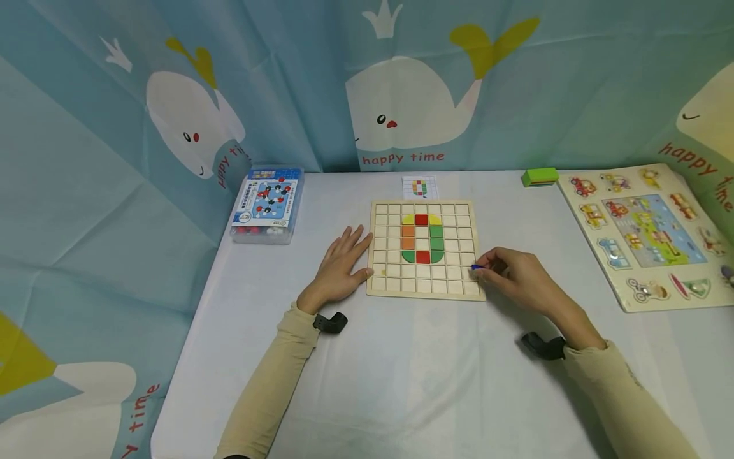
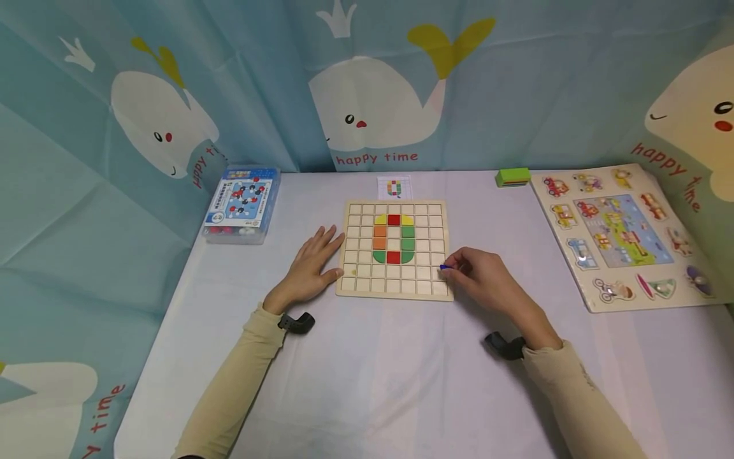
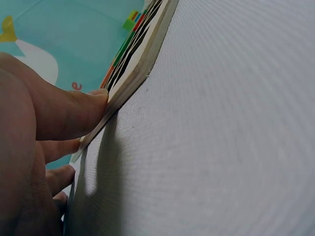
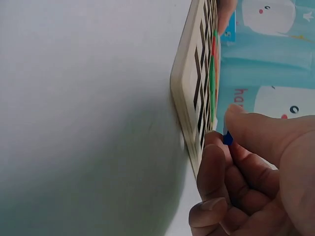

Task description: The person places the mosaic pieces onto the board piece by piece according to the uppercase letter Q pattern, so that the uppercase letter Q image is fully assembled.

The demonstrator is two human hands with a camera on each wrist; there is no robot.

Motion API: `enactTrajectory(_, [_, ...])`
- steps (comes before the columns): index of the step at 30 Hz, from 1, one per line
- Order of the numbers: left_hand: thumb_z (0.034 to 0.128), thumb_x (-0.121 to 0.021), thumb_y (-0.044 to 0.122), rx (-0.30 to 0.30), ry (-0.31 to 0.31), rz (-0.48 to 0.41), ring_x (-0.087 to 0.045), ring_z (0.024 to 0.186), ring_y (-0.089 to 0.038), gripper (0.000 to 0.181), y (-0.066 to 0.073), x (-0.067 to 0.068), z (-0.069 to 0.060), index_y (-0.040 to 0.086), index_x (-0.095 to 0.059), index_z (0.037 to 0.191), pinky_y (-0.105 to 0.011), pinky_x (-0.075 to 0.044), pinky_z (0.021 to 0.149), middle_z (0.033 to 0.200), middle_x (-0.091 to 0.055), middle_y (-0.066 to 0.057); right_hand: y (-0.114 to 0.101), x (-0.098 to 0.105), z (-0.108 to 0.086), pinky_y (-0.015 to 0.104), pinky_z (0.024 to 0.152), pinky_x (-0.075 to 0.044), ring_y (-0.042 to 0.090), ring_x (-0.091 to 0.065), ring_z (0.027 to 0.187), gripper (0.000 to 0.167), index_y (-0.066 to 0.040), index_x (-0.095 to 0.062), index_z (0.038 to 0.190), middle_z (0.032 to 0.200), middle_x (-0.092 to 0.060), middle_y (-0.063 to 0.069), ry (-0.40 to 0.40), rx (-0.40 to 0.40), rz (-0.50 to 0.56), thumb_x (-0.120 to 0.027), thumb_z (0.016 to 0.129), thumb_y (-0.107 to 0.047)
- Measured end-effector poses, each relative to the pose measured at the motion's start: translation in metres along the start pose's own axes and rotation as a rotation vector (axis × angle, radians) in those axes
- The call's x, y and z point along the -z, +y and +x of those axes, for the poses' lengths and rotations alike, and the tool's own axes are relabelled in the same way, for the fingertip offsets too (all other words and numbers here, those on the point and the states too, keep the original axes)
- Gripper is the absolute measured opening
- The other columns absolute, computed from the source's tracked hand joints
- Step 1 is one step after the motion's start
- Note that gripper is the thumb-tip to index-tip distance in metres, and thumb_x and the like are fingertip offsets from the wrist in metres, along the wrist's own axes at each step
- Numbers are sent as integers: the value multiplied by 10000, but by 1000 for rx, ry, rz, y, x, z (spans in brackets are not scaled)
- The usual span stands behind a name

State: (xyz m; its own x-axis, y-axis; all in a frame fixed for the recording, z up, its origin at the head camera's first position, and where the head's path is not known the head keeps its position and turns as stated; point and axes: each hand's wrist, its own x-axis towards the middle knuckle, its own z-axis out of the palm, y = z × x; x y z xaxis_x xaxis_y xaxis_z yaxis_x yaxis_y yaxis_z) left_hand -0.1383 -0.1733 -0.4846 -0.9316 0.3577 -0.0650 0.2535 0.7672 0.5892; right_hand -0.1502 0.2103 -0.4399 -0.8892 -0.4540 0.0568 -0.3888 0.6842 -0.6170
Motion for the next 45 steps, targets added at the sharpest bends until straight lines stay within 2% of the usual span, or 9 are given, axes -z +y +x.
enactTrajectory(12, [1059, -604, 347, -2, 9, -10, 10, 1677, -304, 764, -1, -1, 0, 127, -252, 1701, -533, -16, 1349, 1800, -105, -101, -12, -18, 16, 191, 594, -489, 127, -607, 732, 117, -23, -729, 1024, 878, -721, 65, 8, 16, 83, -794, 955, -91])
enactTrajectory(19, [1061, -597, 356, 5, 6, -8, 12, 1678, -298, 762, -2, -1, 0, 133, -251, 1702, -529, -8, 1350, 1802, -103, -93, -20, -28, 24, 192, 621, -491, 128, -596, 725, 131, -45, -736, 1003, 865, -703, 39, -28, 21, 105, -818, 941, -127])
enactTrajectory(29, [1060, -602, 343, 4, 7, -5, 6, 1678, -299, 761, -1, -1, 0, 131, -253, 1701, -531, -14, 1350, 1801, -107, -94, -30, -39, 32, 214, 638, -478, 145, -581, 727, 125, -52, -744, 976, 839, -712, 22, -61, 16, 27, -826, 935, -138])
enactTrajectory(45, [1064, -590, 350, 8, 0, 10, 13, 1677, -302, 759, -3, -1, 1, 128, -246, 1703, -524, -13, 1351, 1802, -98, -98, -32, -41, 34, 226, 589, -460, 90, -561, 639, 155, -103, -723, 865, 736, -669, -34, -60, 48, -11, -836, 927, -190])
